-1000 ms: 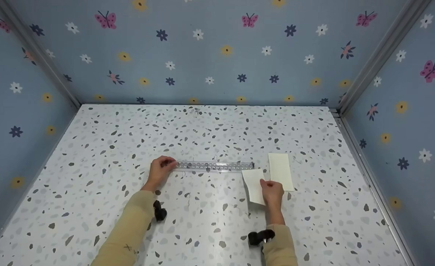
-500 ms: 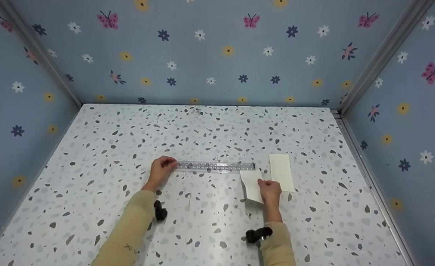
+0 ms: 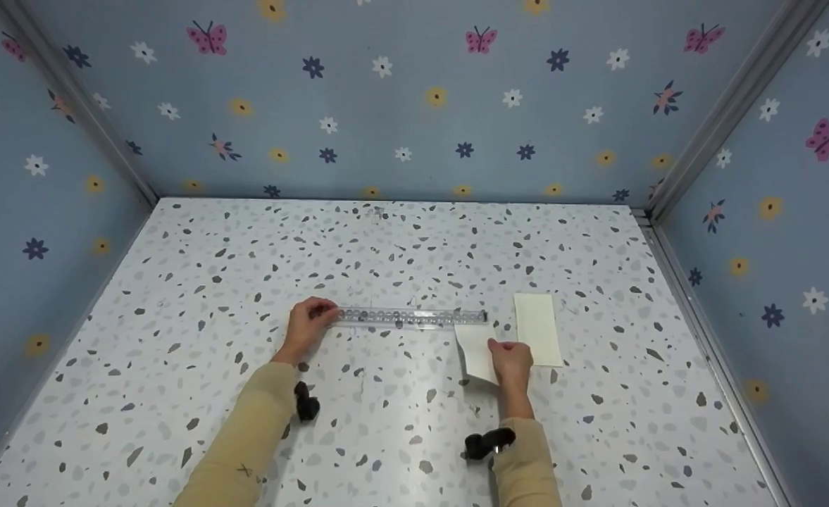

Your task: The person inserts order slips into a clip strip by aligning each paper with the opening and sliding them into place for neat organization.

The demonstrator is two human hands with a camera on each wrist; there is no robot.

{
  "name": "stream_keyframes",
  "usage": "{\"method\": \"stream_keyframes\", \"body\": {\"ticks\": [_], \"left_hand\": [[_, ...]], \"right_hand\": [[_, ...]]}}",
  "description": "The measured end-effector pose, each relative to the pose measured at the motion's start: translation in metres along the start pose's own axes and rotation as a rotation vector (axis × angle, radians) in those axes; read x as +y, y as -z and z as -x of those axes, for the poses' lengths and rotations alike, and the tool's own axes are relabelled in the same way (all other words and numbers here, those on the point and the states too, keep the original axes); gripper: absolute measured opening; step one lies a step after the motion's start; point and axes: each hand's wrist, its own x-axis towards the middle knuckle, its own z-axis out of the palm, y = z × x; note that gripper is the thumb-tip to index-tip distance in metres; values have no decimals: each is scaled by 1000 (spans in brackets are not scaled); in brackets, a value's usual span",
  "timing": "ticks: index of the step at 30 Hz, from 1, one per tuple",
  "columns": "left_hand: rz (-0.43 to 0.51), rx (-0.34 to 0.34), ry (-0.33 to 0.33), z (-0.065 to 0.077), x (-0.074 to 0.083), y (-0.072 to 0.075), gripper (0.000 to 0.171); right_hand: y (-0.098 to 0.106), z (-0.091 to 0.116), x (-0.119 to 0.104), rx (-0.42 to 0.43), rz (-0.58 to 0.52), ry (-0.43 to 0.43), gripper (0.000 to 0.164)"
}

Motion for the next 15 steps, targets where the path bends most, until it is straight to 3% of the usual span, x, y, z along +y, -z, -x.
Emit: {"method": "stream_keyframes", "body": {"ticks": [8, 15], "left_hand": [[4, -6, -1, 1, 1, 0, 14], [-54, 8, -80, 0, -1, 1, 10]], "right_hand": [[-2, 0, -2, 6, 12, 1, 52], [-6, 0, -4, 33, 28, 27, 47]]}}
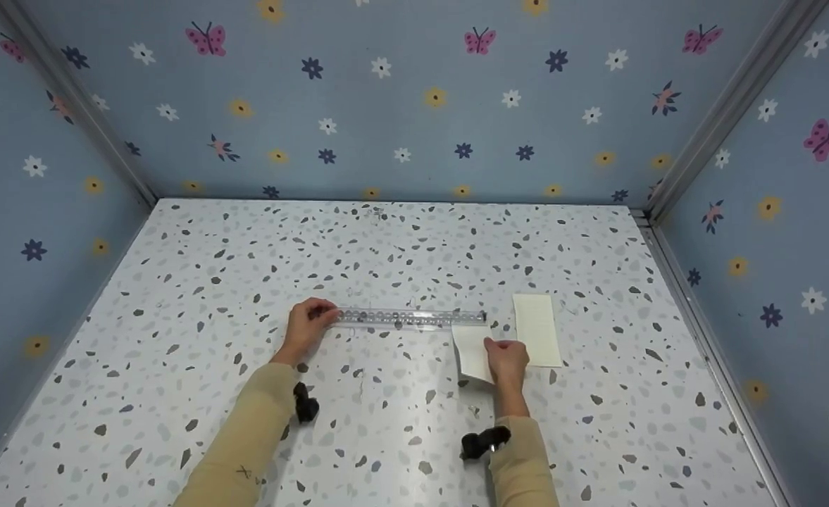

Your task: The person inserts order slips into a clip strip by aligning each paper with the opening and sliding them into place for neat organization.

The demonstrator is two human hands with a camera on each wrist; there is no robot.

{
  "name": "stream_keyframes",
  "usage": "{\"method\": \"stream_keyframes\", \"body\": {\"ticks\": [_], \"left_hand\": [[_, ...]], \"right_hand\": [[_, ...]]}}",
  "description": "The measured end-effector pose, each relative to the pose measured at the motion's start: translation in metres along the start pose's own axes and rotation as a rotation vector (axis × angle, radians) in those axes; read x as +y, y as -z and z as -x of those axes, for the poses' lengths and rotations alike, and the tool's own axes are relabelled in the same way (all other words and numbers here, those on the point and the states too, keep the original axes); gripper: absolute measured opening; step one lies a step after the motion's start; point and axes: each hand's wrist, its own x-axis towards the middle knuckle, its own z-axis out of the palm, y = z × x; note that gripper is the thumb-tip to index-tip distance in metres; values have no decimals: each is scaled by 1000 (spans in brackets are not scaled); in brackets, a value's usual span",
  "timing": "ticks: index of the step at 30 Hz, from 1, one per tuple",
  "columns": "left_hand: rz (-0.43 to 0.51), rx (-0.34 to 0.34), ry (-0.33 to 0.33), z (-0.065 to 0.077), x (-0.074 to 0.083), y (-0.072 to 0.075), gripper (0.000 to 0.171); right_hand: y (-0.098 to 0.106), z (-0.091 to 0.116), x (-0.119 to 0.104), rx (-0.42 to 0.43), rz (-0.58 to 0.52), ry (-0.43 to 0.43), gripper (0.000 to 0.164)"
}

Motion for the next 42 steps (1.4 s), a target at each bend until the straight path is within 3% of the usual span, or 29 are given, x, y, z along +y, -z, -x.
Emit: {"method": "stream_keyframes", "body": {"ticks": [7, 14, 21, 30, 42], "left_hand": [[-7, -11, 84, 0, 1, 0, 11], [8, -3, 51, 1, 2, 0, 11], [23, -9, 72, 1, 3, 0, 10], [44, -6, 3, 1, 1, 1, 10], [45, -12, 29, 1, 1, 0, 11]], "right_hand": [[-4, 1, -3, 8, 14, -18, 44], [-9, 1, -5, 11, 40, 11, 42], [-10, 4, -7, 3, 56, 38, 38], [-14, 4, -7, -2, 71, 96, 33], [-19, 3, -9, -17, 97, 37, 36]]}}
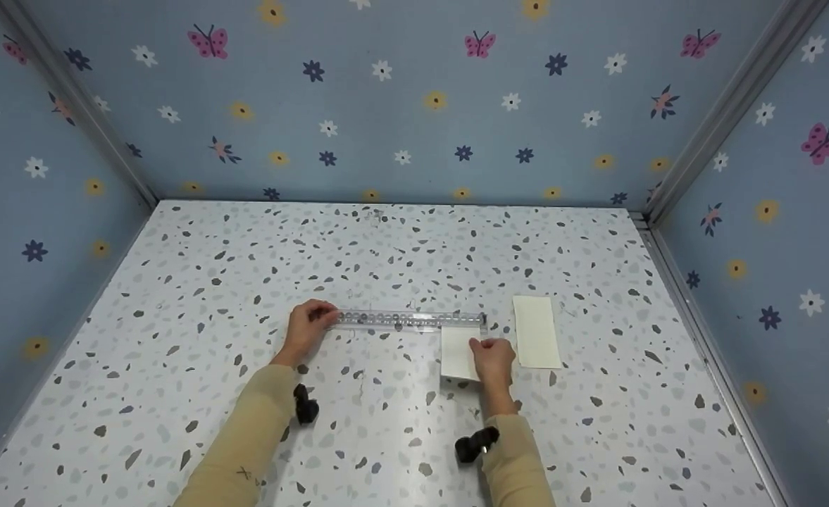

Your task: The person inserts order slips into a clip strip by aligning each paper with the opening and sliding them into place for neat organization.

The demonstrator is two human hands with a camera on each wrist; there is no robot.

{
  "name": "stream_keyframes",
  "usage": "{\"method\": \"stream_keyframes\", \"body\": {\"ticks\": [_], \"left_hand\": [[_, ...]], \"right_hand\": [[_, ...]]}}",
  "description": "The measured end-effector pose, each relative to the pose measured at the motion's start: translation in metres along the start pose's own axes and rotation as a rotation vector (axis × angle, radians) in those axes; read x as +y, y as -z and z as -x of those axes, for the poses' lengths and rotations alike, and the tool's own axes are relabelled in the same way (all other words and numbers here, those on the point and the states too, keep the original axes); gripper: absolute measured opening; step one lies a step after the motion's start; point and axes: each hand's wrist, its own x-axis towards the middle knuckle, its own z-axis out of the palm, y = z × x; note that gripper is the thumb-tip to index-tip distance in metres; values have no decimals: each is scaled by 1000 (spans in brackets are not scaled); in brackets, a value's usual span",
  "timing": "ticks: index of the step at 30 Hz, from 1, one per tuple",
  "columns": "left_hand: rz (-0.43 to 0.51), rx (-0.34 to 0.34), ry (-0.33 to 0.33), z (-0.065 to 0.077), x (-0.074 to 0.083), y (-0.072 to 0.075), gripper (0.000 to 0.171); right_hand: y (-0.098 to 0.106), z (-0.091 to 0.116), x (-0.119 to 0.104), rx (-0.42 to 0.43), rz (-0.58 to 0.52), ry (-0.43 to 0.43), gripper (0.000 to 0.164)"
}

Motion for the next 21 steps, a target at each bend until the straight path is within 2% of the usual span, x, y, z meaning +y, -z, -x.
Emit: {"method": "stream_keyframes", "body": {"ticks": [6, 13, 21], "left_hand": [[9, 5, 15, 0, 2, 0, 12], [30, 0, -18, 1, 2, 2, 11], [38, -5, -6, 1, 2, 1, 11]], "right_hand": [[-2, 1, -1, 3, -3, 15, 36], [-3, 1, -1, -4, 3, 55, 37], [-4, 4, -4, -17, 3, 55, 38]]}}
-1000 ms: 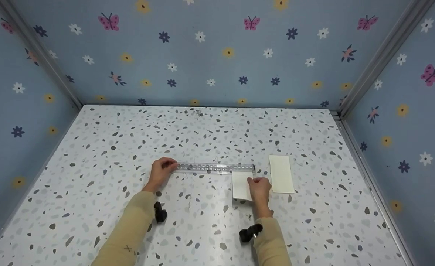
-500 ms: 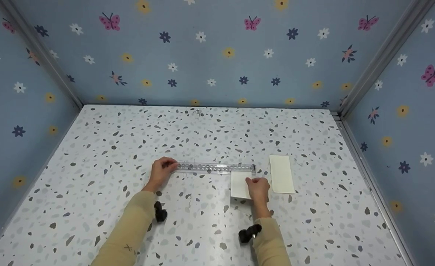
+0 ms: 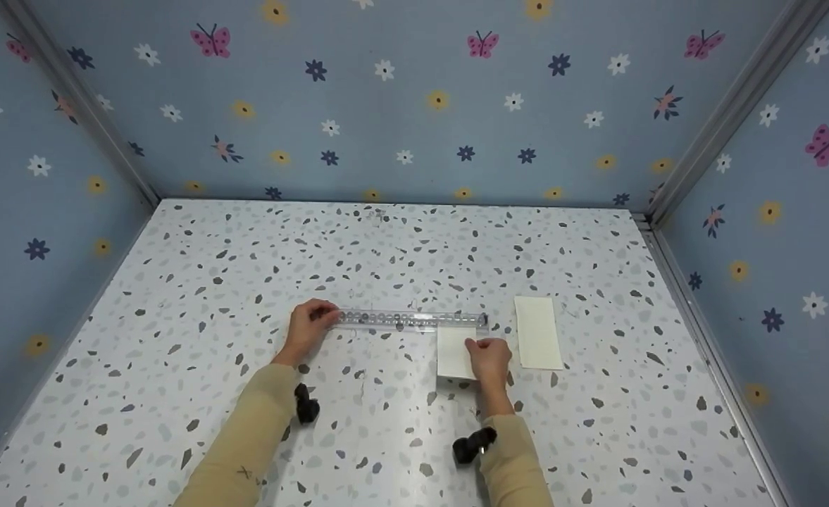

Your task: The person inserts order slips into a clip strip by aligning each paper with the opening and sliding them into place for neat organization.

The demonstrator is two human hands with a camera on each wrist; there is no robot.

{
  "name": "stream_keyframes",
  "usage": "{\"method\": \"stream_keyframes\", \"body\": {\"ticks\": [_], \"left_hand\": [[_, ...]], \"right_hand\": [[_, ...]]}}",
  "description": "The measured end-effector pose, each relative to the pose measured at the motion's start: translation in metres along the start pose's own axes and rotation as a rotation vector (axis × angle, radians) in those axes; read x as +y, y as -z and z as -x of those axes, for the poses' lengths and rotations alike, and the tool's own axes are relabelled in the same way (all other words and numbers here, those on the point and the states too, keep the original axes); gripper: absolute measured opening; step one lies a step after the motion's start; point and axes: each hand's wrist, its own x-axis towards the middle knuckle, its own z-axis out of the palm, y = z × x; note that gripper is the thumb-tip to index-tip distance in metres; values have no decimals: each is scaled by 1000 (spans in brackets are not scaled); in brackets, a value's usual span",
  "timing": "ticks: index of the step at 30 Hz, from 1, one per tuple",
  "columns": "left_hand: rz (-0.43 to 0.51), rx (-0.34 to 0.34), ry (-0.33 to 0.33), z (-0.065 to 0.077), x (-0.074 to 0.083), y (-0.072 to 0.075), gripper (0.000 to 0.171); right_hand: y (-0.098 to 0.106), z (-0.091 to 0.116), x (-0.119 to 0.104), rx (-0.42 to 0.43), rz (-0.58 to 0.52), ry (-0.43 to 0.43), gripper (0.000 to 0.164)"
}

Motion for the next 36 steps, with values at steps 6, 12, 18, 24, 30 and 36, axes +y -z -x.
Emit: {"method": "stream_keyframes", "body": {"ticks": [6, 12, 18, 24, 30, 36], "left_hand": [[-40, -4, 49, -1, -1, -1, 11], [-27, 3, 36, -1, 0, -2, 12], [-23, 14, -6, -1, -2, -1, 11], [-25, 13, -35, 0, -2, -1, 10], [-28, 4, -30, 1, -1, 0, 10], [-22, 2, -37, 0, -2, 0, 10]], "right_hand": [[-1, 1, -1, -19, 22, -22, 40], [-3, 0, -2, -27, 57, -35, 41], [-5, 1, -4, -31, 69, -44, 42], [-9, 0, -4, -15, 41, 11, 40], [-12, 0, -4, -15, 14, 35, 39], [-13, 0, -6, -34, 14, 9, 39]]}}
